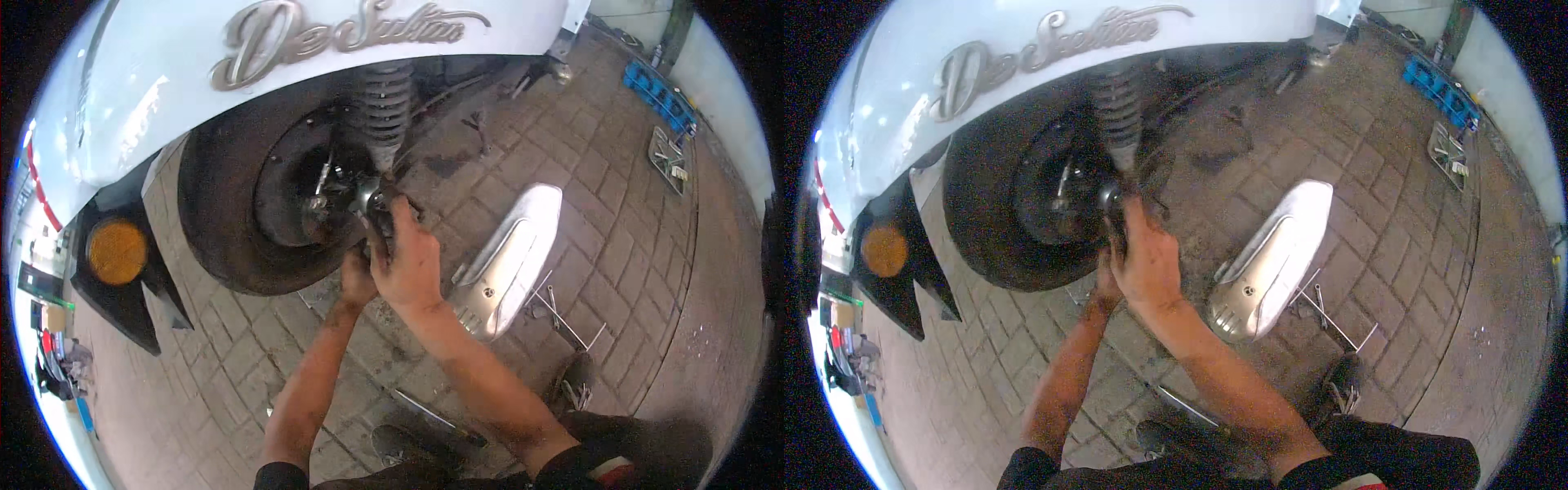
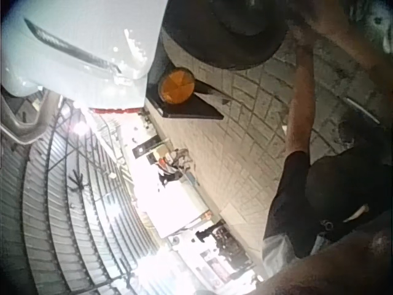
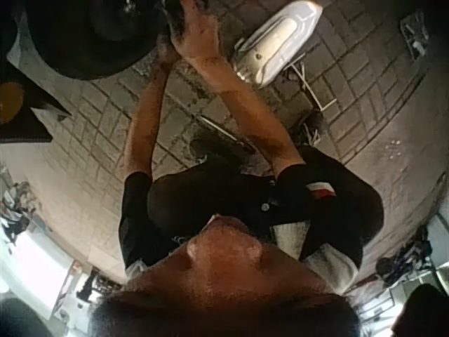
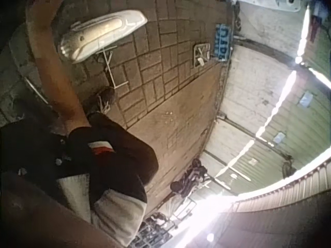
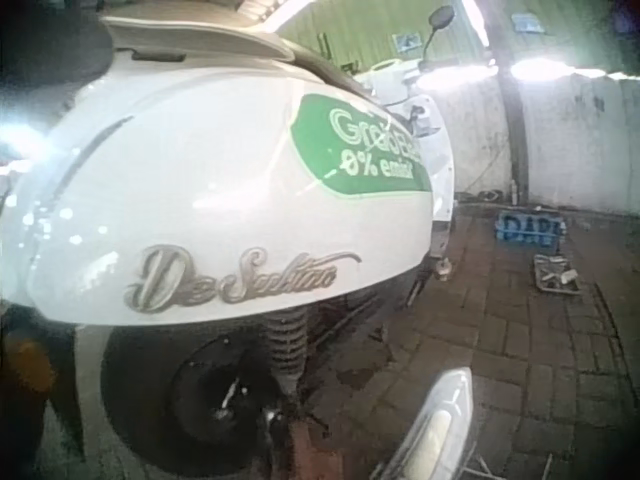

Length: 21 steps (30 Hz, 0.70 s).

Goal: The person uses a screwdriver and a socket wrench to work on the rear brake assembly of an electric scooter. The person removes screws from the brake caliper, pulls the assembly off the disc, and then works to reinstall it onto the axle.

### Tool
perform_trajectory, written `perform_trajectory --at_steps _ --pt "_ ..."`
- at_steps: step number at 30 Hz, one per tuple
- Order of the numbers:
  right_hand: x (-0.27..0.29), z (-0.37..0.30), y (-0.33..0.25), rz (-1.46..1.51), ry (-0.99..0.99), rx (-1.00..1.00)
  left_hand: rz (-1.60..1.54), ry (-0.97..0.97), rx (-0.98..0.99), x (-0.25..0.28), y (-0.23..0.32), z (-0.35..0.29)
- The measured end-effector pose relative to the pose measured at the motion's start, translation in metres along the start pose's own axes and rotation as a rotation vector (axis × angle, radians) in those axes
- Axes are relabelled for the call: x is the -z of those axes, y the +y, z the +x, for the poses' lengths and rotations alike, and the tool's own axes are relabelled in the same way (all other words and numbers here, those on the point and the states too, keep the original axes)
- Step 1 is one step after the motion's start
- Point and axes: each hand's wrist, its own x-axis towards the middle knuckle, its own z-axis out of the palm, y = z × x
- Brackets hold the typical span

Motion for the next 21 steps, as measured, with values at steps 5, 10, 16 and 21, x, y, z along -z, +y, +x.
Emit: perform_trajectory --at_steps 5,10,16,21 --pt "-0.019 -0.005 0.001 0.099 0.132 -0.011 0.411 -0.091 -0.053 -0.003 0.057 -0.021" --pt "-0.020 0.002 -0.012 0.100 0.171 -0.066 1.080 -0.125 0.049 0.030 0.057 -0.023" --pt "-0.018 0.008 -0.009 0.280 0.210 -0.241 1.460 -0.118 -0.361 0.043 0.091 -0.049" --pt "-0.029 0.000 -0.011 0.427 0.181 -0.306 1.488 -0.345 -0.035 0.036 0.122 -0.051"
